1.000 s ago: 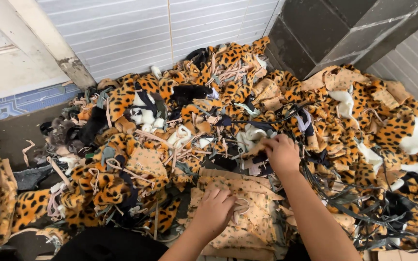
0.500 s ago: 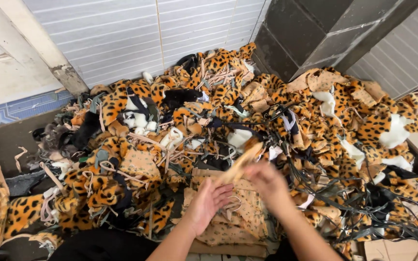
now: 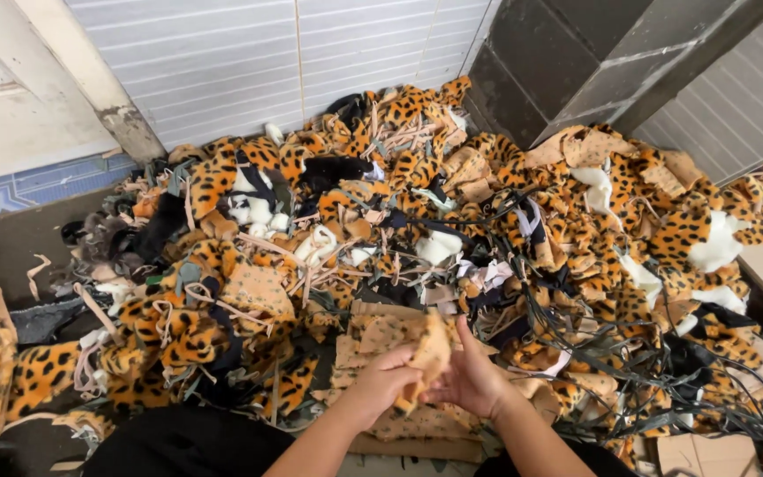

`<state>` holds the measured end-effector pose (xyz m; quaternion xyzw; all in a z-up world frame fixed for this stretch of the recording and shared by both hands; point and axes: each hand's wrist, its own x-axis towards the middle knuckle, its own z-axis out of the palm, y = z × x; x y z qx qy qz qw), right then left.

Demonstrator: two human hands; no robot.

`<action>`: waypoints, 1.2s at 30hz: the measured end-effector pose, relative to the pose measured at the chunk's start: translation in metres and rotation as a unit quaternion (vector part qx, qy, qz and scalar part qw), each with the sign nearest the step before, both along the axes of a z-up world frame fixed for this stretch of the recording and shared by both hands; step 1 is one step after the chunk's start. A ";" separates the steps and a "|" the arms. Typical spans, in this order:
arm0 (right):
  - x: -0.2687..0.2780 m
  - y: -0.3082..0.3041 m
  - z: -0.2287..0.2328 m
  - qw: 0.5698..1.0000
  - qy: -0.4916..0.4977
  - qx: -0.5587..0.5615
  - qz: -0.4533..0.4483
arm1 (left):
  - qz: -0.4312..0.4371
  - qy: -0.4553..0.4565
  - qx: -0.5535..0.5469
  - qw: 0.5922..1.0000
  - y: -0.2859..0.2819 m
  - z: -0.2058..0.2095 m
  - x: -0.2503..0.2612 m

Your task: Sorting and stacking leopard-print fabric scraps from a large pile onto a cardboard sheet

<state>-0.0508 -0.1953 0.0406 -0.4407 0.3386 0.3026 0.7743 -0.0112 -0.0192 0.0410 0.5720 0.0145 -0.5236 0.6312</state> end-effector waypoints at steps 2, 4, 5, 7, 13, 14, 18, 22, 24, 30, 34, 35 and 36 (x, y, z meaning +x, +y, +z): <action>0.000 -0.002 0.002 0.998 -0.032 0.003 -0.046 | -0.007 0.035 -0.108 0.994 0.000 -0.013 -0.006; 0.007 -0.011 0.007 0.994 -0.070 0.005 -0.089 | -0.011 0.063 -0.214 0.975 0.005 -0.006 0.003; 0.008 -0.019 0.010 0.978 -0.094 -0.034 -0.183 | -0.002 0.045 -0.121 0.992 0.010 0.007 0.009; 0.005 -0.038 0.010 0.952 -0.114 -0.073 -0.276 | 0.005 0.029 -0.024 0.999 0.019 0.019 0.020; -0.022 -0.085 -0.059 0.956 -0.109 -0.139 -0.235 | 0.171 -0.034 0.039 0.984 0.041 -0.074 0.032; -0.023 -0.080 -0.058 0.957 -0.091 -0.149 -0.231 | 0.165 -0.093 0.093 0.977 0.042 -0.088 0.030; -0.027 -0.088 -0.084 0.958 -0.056 -0.184 -0.213 | 0.175 -0.130 0.162 0.962 0.048 -0.094 0.035; -0.033 -0.074 -0.056 0.944 -0.042 -0.323 -0.057 | -0.045 -0.211 0.247 0.945 0.063 -0.056 0.014; -0.033 -0.081 -0.074 0.928 -0.029 -0.370 -0.012 | -0.085 -0.227 0.314 0.918 0.064 -0.092 0.015; -0.031 -0.067 -0.015 0.920 -0.037 -0.389 0.026 | -0.112 -0.209 0.249 0.939 0.056 -0.041 0.017; -0.041 -0.085 -0.046 0.702 0.000 -0.584 0.407 | -0.215 -0.245 0.304 0.895 0.058 -0.003 0.014; -0.033 -0.079 -0.031 0.711 0.040 -0.575 0.403 | -0.219 -0.281 0.350 0.866 0.051 -0.010 0.016; -0.025 -0.072 -0.017 0.719 0.079 -0.564 0.398 | -0.222 -0.316 0.393 0.834 0.045 -0.017 0.019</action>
